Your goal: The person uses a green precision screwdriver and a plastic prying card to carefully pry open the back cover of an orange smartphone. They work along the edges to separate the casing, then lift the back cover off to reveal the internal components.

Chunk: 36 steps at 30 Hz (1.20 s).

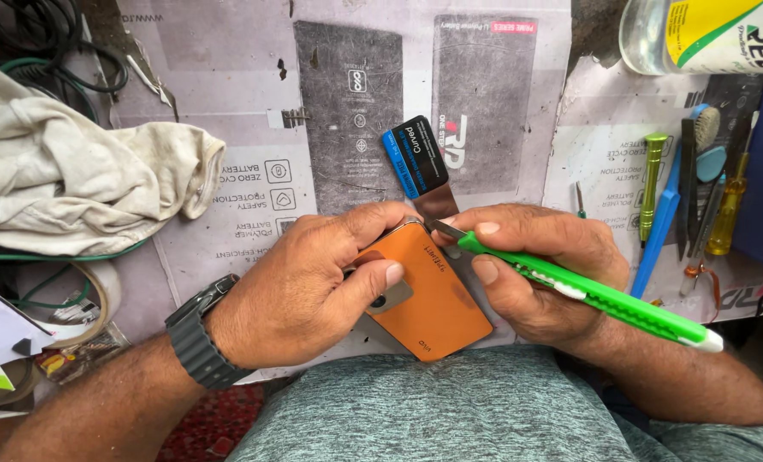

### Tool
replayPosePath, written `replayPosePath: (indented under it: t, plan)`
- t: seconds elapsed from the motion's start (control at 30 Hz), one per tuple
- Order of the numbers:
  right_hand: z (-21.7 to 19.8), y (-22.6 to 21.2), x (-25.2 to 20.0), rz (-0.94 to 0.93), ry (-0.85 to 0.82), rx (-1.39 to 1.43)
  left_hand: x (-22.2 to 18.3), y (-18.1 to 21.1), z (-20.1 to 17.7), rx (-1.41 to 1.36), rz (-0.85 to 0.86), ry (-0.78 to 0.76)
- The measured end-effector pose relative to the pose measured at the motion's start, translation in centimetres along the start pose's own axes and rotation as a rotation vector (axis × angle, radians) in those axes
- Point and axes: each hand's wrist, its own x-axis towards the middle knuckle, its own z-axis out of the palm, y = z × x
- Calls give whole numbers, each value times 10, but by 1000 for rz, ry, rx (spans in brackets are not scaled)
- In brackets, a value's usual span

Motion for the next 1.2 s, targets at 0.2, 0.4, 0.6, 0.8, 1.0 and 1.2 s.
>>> replayPosePath:
  t: [0.2, 0.4, 0.6, 0.8, 1.0, 1.2]
  plan:
    - [5, 3, 5, -103, 6, -131, 1, 1, -1, -6, -54, -12]
    - [5, 6, 10, -123, -3, -111, 0, -1, -1, 5, -29, 8]
    - [6, 5, 10, -115, -4, -93, -1, -4, 1, -5, 19, 37]
    - [6, 4, 17, -203, -11, -171, -1, -4, -1, -10, 9, 26]
    - [5, 1, 12, -134, 5, -176, -1, -6, 1, 38, 46, 49]
    - [4, -1, 10, -113, 14, -192, 0, -4, 2, 36, -7, 27]
